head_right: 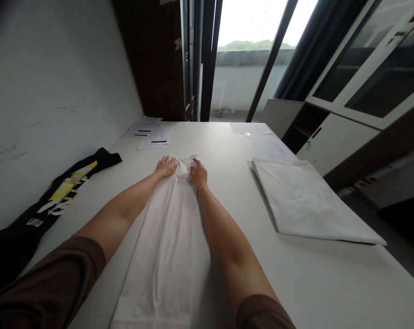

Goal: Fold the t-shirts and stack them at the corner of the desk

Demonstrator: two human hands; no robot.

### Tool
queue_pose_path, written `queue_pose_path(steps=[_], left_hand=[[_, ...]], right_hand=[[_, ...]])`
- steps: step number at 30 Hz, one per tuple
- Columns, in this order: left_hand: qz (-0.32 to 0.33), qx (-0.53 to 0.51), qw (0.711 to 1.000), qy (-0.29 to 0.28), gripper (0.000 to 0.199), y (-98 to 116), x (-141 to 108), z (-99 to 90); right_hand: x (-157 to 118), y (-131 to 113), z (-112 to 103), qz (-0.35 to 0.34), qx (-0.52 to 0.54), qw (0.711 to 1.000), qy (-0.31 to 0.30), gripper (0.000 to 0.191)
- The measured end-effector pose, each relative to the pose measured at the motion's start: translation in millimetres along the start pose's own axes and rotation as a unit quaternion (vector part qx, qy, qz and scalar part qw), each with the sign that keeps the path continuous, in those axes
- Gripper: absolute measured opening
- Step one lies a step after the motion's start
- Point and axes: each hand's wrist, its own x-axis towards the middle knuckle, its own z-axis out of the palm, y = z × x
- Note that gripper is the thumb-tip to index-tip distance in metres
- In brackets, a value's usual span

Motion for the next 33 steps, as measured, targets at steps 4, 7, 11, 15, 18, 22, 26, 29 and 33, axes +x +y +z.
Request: queue_pose_path(steps=[4,7,11,15,18,22,26,29,33], left_hand=[[0.002,0.012,1.000,-0.006,0.064,-3.1,3.0,2.1],[0.016,0.014,1.000,0.012,0.063,0.2,-4.2,-3.7],[0.054,0.013,0.997,0.052,0.049,11.4,-23.1,-10.3],[0.088,0.012,0.995,0.050,0.041,22.7,-51.0,-4.5],[0.126,0.012,0.992,0.025,0.048,26.5,-70.7,4.6],[0.170,0.022,0.985,-0.032,0.057,28.2,-83.2,8.4],[0.179,0.031,0.983,-0.037,0.058,33.0,-95.0,5.2],[0.202,0.025,0.979,-0.031,0.056,35.9,-112.3,4.9],[0.225,0.007,0.974,-0.029,0.057,33.7,-136.1,3.1]], right_hand=[[-10.3,-8.1,9.3,-0.035,-0.095,0.995,-0.006,0.067],[-15.0,-10.3,10.0,-0.044,-0.116,0.992,-0.016,0.065],[-12.1,-9.3,4.1,-0.051,-0.072,0.996,0.001,0.063],[-5.7,-10.3,6.0,-0.069,-0.042,0.997,0.020,0.062],[0.0,-11.5,11.3,-0.039,-0.037,0.998,0.016,0.056],[14.8,-12.8,12.8,0.012,-0.064,0.998,-0.020,0.044],[32.4,-15.1,6.4,0.055,-0.101,0.993,-0.039,0.036],[37.9,-17.4,1.9,0.048,-0.094,0.994,-0.017,0.029],[36.9,-24.6,5.8,-0.009,-0.063,0.997,0.036,0.031]])
